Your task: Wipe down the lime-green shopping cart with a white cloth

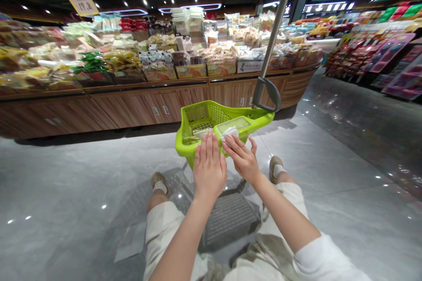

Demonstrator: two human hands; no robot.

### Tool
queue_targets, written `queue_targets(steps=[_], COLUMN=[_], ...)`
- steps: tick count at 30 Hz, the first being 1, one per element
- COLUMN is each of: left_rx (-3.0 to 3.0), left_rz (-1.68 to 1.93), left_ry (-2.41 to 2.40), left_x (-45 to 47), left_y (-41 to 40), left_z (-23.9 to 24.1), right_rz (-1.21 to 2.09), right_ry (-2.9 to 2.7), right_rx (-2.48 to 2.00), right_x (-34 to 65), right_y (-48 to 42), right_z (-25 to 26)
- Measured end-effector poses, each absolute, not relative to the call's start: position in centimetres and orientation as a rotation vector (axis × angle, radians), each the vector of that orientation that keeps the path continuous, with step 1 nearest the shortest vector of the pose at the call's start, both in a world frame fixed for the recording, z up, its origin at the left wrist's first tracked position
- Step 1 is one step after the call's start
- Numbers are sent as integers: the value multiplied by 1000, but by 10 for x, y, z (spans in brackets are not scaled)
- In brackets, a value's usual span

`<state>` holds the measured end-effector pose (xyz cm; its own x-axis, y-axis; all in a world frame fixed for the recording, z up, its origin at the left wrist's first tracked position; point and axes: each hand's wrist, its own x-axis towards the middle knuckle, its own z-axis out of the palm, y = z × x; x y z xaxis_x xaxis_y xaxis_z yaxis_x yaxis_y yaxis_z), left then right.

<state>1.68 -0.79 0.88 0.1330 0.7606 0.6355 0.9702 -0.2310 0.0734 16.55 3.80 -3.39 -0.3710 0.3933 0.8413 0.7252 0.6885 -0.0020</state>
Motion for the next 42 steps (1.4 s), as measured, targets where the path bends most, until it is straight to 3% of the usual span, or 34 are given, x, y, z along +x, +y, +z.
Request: queue_targets(steps=[7,15,24,30,36,42], left_rx=[-2053,-2057,-2058,-2063,-2062,-2051], left_rz=[-836,-861,-850,-878,-888,-865], left_ry=[-1672,-1663,-1667,-1661,-1659,-1660], left_x=[20,19,28,26,27,27], left_y=[-9,-7,-8,-8,-8,-7], left_z=[11,9,13,12,13,10], right_rz=[-366,-540,-305,-459,-359,-387], right_ry=[-1477,-1979,-1446,-1934,-1423,-2002], right_rx=[-1114,-863,-1077,-828,-1131,-899], right_x=[192,177,181,170,199,166], right_y=[65,53,65,51,71,34], right_z=[-52,-54,-62,-52,-44,-19])
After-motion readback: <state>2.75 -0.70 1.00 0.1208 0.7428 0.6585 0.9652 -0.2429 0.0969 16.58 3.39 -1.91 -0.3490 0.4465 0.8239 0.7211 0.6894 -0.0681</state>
